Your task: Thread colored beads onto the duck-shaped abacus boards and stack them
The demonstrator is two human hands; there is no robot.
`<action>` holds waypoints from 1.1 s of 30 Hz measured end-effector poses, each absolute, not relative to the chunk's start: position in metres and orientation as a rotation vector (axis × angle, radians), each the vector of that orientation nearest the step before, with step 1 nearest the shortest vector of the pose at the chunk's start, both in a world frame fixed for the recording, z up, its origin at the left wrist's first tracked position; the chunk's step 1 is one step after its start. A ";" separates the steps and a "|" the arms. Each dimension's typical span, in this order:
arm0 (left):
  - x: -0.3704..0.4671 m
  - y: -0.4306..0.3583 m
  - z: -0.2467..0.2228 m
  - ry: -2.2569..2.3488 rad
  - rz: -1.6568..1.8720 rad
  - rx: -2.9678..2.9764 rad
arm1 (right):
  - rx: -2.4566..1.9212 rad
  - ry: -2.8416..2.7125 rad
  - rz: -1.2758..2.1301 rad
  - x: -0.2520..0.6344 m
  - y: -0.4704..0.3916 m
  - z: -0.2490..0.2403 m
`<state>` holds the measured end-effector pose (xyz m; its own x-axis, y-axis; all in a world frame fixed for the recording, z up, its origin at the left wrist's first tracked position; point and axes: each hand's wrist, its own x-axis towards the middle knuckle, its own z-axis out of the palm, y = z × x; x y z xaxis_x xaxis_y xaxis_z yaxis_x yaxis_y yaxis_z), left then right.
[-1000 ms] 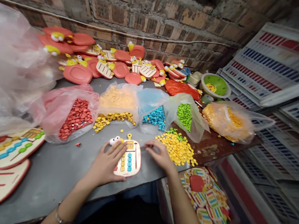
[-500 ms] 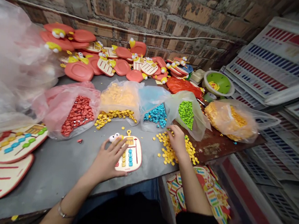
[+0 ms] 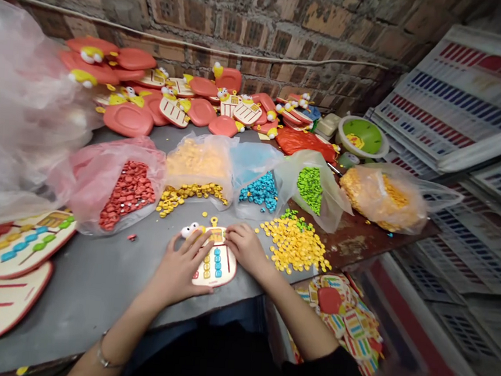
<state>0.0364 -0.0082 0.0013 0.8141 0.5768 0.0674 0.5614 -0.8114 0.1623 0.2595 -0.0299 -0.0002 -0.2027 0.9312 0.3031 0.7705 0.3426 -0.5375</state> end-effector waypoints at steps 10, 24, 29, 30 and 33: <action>0.035 -0.007 -0.005 0.914 0.185 2.889 | -1.792 -1.693 0.161 0.358 -0.053 0.021; 0.036 -0.008 0.000 0.901 0.108 2.876 | -1.627 -1.702 0.367 0.338 -0.034 0.012; 0.035 -0.008 0.001 0.908 0.126 2.876 | -1.554 -1.686 0.511 0.300 -0.024 0.014; 0.035 -0.008 0.001 0.907 0.129 2.874 | -1.531 -1.695 0.543 0.293 -0.022 0.015; 0.036 -0.009 0.000 0.905 0.145 2.861 | -1.477 -1.805 0.647 0.275 -0.015 0.014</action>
<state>0.0356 -0.0085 0.0005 0.8147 0.5777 0.0503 0.5645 -0.8100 0.1589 0.2750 -0.0146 0.0139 -0.0988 0.9733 0.2072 0.6201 0.2231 -0.7521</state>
